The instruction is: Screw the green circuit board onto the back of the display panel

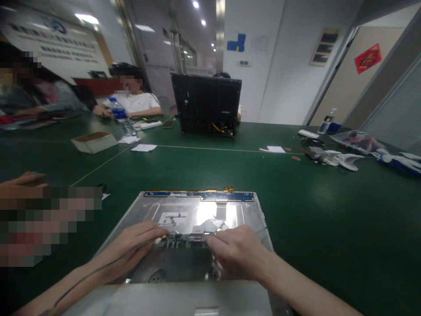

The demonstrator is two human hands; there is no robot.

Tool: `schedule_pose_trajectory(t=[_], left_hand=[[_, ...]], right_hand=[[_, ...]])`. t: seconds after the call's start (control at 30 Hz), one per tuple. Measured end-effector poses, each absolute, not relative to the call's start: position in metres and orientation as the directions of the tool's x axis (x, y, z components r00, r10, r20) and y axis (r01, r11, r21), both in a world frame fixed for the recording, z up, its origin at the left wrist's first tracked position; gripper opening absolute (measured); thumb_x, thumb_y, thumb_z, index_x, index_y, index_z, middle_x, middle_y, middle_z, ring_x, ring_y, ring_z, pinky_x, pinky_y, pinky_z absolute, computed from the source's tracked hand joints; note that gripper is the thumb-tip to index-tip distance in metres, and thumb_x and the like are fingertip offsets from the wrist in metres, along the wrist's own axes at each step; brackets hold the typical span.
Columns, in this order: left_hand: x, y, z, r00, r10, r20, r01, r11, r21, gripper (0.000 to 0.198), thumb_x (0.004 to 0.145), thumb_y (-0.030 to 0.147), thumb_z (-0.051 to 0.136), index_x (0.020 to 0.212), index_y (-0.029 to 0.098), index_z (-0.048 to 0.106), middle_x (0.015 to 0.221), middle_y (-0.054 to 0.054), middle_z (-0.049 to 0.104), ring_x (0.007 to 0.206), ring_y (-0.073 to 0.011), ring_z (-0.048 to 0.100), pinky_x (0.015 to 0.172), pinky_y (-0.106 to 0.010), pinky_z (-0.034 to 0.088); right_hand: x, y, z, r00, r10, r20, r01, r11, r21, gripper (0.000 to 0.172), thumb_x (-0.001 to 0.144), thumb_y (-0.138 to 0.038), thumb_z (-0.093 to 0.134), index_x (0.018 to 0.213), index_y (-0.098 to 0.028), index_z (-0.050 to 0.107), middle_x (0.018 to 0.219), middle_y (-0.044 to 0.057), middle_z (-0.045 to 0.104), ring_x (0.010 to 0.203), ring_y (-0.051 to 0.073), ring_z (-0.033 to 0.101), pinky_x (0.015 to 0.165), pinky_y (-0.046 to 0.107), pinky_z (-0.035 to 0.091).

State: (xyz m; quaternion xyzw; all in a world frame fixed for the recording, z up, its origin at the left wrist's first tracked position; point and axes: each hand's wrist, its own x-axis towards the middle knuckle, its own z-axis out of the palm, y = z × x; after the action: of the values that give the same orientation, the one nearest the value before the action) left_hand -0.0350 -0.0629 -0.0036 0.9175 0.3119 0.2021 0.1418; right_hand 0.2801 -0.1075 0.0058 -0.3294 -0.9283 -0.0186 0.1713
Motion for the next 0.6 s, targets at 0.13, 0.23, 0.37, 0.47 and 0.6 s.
schedule_pose_trajectory(t=[0.13, 0.23, 0.37, 0.47, 0.6], left_hand=[[-0.038, -0.059, -0.005, 0.773, 0.57, 0.28, 0.461, -0.807, 0.369, 0.021, 0.098, 0.024, 0.045, 0.111, 0.021, 0.062, 0.096, -0.006, 0.066, 0.086, -0.0191, 0.062, 0.074, -0.029, 0.05], [-0.038, -0.058, -0.004, 0.786, 0.562, 0.258, 0.467, -0.813, 0.349, 0.02, 0.097, 0.027, 0.05, 0.112, 0.021, 0.063, 0.098, -0.007, 0.065, 0.089, -0.0207, 0.061, 0.076, -0.032, 0.051], [-0.037, -0.06, 0.002, 0.789, 0.58, 0.203, 0.477, -0.786, 0.393, 0.022, 0.093, 0.025, 0.056, 0.114, 0.021, 0.062, 0.103, -0.008, 0.064, 0.092, -0.022, 0.06, 0.078, -0.034, 0.051], [-0.039, -0.062, 0.009, 0.796, 0.585, 0.156, 0.462, -0.753, 0.468, 0.027, 0.094, 0.022, 0.052, 0.12, 0.022, 0.059, 0.107, -0.008, 0.064, 0.096, -0.0214, 0.06, 0.083, -0.034, 0.05], [-0.042, -0.07, 0.013, 0.771, 0.626, 0.112, 0.481, -0.689, 0.542, 0.038, 0.09, 0.031, 0.06, 0.127, 0.024, 0.055, 0.118, -0.007, 0.061, 0.107, -0.0244, 0.057, 0.092, -0.038, 0.048]], right_hand=[[0.286, -0.115, 0.004, -0.843, 0.441, 0.308, 0.507, 0.842, 0.183, 0.026, 0.096, -0.013, 0.041, 0.118, -0.013, 0.055, 0.08, 0.005, 0.069, 0.06, 0.014, 0.059, 0.045, 0.028, 0.032], [0.286, -0.119, 0.004, -0.867, 0.453, 0.207, 0.491, 0.847, 0.204, 0.025, 0.096, -0.014, 0.043, 0.118, -0.014, 0.054, 0.077, 0.003, 0.066, 0.057, 0.014, 0.058, 0.043, 0.03, 0.028], [0.289, -0.12, 0.004, -0.823, 0.562, 0.085, 0.568, 0.819, 0.084, 0.032, 0.093, -0.018, 0.051, 0.125, -0.018, 0.049, 0.087, 0.002, 0.068, 0.063, 0.014, 0.061, 0.045, 0.03, 0.026], [0.293, -0.12, 0.005, -0.739, 0.673, 0.039, 0.672, 0.74, -0.037, 0.037, 0.091, -0.021, 0.054, 0.127, -0.022, 0.049, 0.092, 0.002, 0.069, 0.066, 0.014, 0.062, 0.048, 0.029, 0.026], [0.295, -0.125, 0.006, -0.605, 0.796, -0.005, 0.776, 0.588, -0.228, 0.056, 0.086, -0.044, 0.061, 0.134, -0.019, 0.046, 0.093, 0.005, 0.071, 0.072, 0.021, 0.065, 0.055, 0.029, 0.031]])
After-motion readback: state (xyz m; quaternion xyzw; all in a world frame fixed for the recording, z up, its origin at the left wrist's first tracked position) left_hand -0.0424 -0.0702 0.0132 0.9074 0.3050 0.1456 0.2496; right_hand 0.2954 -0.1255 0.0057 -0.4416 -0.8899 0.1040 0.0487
